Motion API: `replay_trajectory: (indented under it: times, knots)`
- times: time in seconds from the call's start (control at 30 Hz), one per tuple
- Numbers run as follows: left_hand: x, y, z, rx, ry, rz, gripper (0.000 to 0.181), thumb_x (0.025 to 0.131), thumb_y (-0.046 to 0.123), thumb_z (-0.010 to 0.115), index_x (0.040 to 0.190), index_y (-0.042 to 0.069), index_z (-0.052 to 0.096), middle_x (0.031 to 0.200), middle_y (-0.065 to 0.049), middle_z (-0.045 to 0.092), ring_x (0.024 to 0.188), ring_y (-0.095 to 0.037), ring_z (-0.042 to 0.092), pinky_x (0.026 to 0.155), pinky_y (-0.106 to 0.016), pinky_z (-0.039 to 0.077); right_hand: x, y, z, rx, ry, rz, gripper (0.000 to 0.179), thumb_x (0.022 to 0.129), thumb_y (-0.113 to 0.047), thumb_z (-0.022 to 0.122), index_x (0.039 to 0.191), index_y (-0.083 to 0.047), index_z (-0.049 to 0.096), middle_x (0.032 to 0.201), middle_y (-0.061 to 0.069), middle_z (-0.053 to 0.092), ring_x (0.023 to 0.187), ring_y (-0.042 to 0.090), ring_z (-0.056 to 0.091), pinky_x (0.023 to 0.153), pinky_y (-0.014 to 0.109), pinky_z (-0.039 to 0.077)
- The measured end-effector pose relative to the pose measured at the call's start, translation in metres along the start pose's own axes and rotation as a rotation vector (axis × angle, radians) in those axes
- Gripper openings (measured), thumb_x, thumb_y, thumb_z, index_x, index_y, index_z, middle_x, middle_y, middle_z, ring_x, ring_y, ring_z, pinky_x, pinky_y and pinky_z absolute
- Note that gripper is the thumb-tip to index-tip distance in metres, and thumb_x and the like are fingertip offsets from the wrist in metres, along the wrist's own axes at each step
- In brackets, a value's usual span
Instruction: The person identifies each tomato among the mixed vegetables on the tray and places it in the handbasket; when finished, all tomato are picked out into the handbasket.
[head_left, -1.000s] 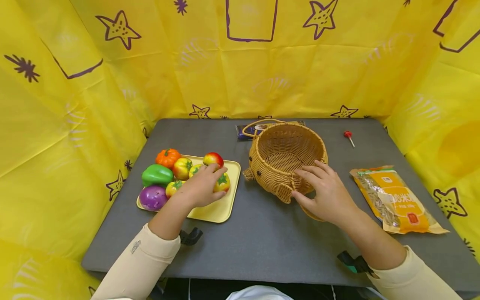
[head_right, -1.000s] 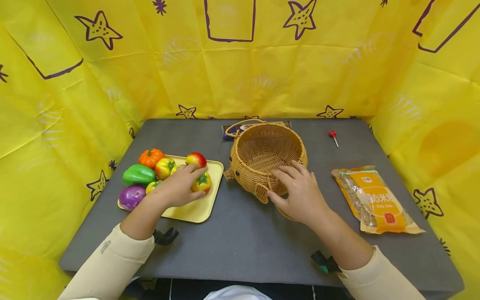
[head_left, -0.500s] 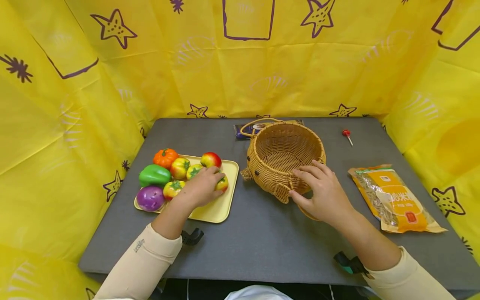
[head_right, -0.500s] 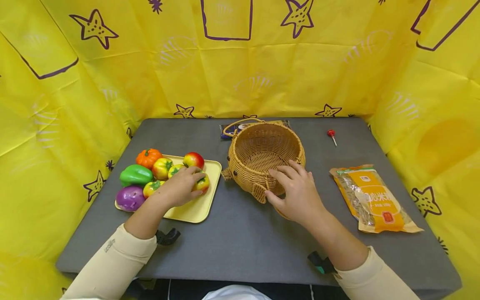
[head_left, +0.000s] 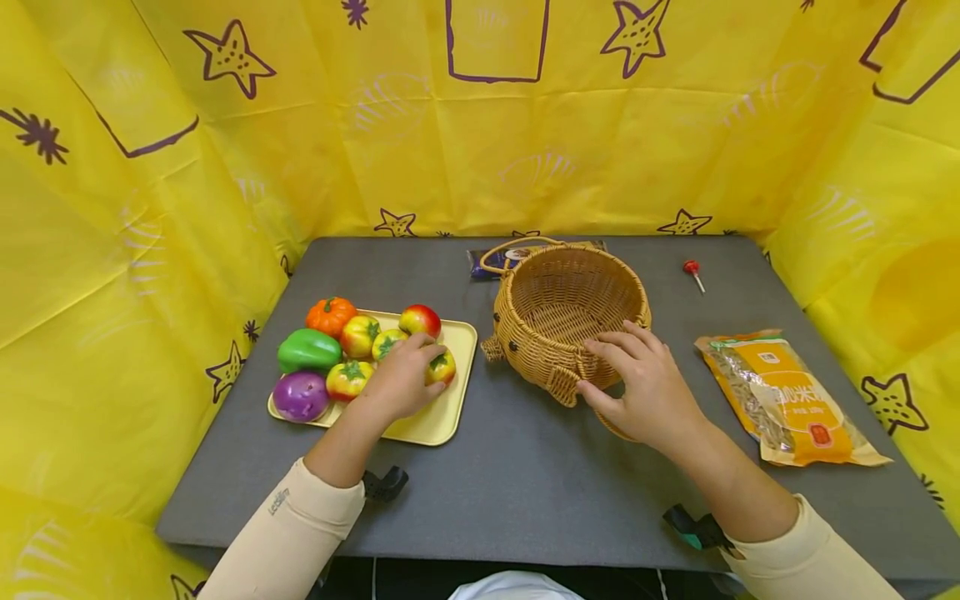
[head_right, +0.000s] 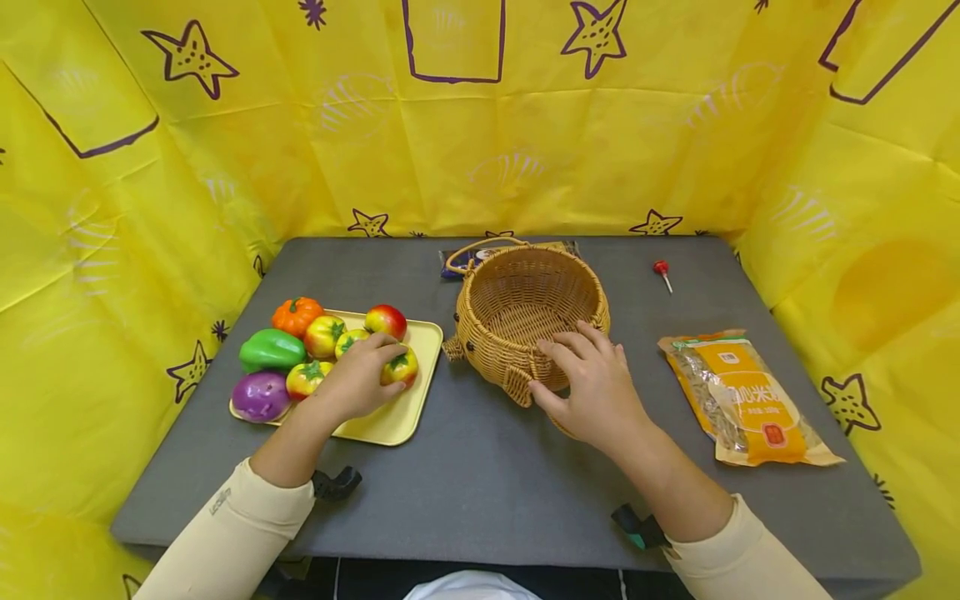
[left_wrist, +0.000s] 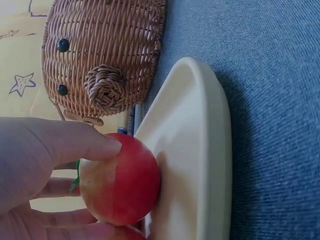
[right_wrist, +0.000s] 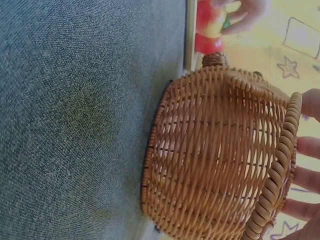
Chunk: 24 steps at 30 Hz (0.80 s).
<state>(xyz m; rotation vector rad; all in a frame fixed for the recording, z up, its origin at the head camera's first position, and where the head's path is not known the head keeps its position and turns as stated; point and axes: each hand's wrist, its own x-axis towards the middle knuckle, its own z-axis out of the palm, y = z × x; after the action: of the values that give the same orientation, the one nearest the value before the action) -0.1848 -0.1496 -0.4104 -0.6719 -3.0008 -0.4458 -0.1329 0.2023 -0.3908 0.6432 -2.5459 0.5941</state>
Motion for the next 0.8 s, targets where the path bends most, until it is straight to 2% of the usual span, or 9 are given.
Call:
replay_trajectory:
  times: [0.23, 0.43, 0.63, 0.8]
  knots:
    - [-0.001, 0.001, -0.012, -0.075, 0.059, -0.004, 0.054, 0.084, 0.023, 0.082, 0.133, 0.004, 0.067, 0.136, -0.017, 0.058, 0.122, -0.041, 0.056, 0.108, -0.054, 0.045, 0.0, 0.0, 0.0, -0.003, -0.011, 0.006, 0.049, 0.081, -0.032, 0.085, 0.123, -0.01, 0.073, 0.125, 0.016, 0.068, 0.133, 0.048, 0.049, 0.095, 0.075, 0.043]
    - [0.005, 0.004, -0.025, -0.101, 0.097, -0.005, 0.055, 0.084, 0.024, 0.081, 0.133, 0.005, 0.066, 0.135, -0.016, 0.059, 0.12, -0.041, 0.057, 0.106, -0.054, 0.046, 0.0, 0.0, -0.001, -0.007, -0.019, 0.011, 0.05, 0.082, -0.033, 0.084, 0.124, -0.01, 0.072, 0.125, 0.016, 0.068, 0.133, 0.048, 0.049, 0.095, 0.074, 0.043]
    - [0.015, 0.016, -0.038, -0.16, 0.136, -0.015, 0.057, 0.086, 0.027, 0.08, 0.137, 0.008, 0.065, 0.139, -0.015, 0.057, 0.125, -0.041, 0.054, 0.107, -0.055, 0.045, 0.001, -0.001, -0.002, -0.017, -0.029, 0.02, 0.049, 0.082, -0.034, 0.084, 0.124, -0.011, 0.072, 0.126, 0.016, 0.068, 0.133, 0.047, 0.049, 0.096, 0.073, 0.044]
    - [0.026, 0.032, -0.05, -0.2, 0.186, 0.023, 0.058, 0.087, 0.028, 0.08, 0.139, 0.009, 0.064, 0.14, -0.013, 0.056, 0.128, -0.04, 0.052, 0.109, -0.054, 0.044, 0.002, -0.002, -0.002, -0.023, -0.035, 0.028, 0.049, 0.082, -0.036, 0.084, 0.123, -0.012, 0.072, 0.125, 0.015, 0.068, 0.133, 0.047, 0.049, 0.097, 0.071, 0.043]
